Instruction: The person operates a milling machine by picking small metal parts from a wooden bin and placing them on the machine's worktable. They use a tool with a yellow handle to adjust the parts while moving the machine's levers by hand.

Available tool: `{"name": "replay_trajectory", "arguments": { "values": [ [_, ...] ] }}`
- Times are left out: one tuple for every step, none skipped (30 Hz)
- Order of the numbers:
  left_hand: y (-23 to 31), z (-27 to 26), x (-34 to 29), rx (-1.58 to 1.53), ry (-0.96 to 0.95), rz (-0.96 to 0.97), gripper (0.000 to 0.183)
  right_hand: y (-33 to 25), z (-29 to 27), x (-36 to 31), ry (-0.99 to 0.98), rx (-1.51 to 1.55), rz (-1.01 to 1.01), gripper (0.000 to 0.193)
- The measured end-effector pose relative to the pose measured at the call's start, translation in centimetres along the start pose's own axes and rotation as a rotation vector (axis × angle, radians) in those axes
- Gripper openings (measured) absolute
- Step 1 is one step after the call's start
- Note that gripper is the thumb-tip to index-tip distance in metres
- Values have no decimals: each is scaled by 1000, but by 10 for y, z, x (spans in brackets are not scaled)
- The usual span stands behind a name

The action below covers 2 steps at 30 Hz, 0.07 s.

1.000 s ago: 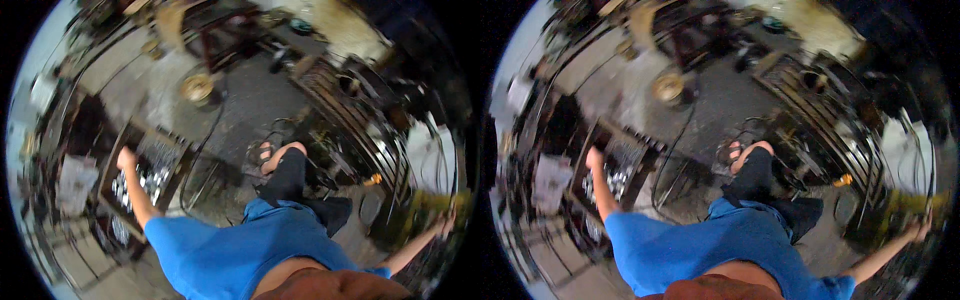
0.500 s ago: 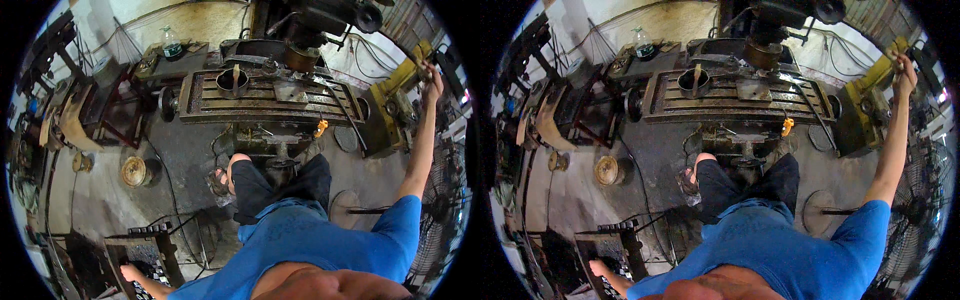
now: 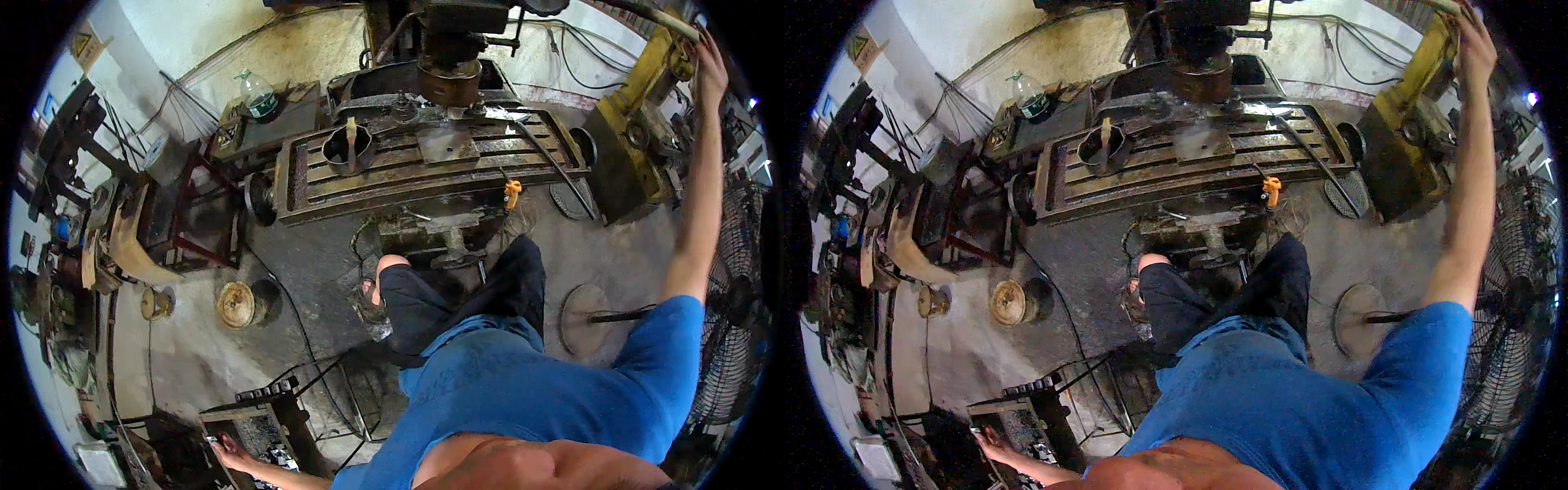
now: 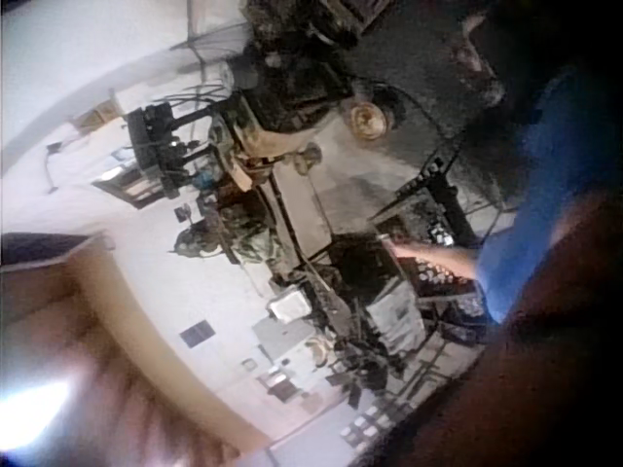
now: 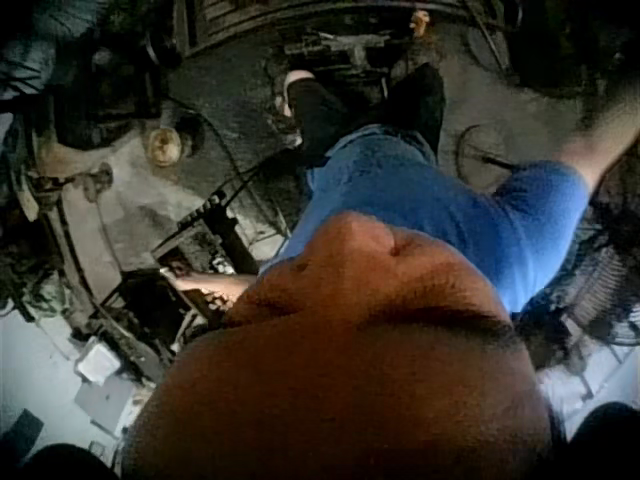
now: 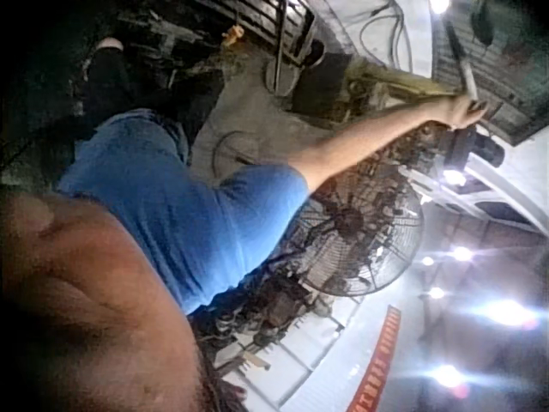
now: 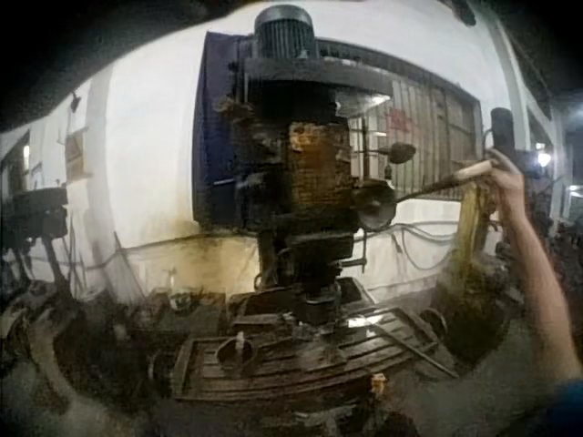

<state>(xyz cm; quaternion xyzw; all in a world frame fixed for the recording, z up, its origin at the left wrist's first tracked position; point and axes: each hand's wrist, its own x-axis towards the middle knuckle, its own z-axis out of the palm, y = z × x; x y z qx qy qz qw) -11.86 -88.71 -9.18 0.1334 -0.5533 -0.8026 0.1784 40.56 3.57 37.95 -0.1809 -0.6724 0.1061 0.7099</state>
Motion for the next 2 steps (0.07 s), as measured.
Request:
{"name": "replay_trajectory", "arguments": {
  "values": [
    [7,14,-4,-70,-80,-46,48,7,-8,-18,-27,1,-143,48],
    [18,42,-16,-146,-161,-98,57,6,-17,-15,-19,-7,-150,48]
  ]
}}
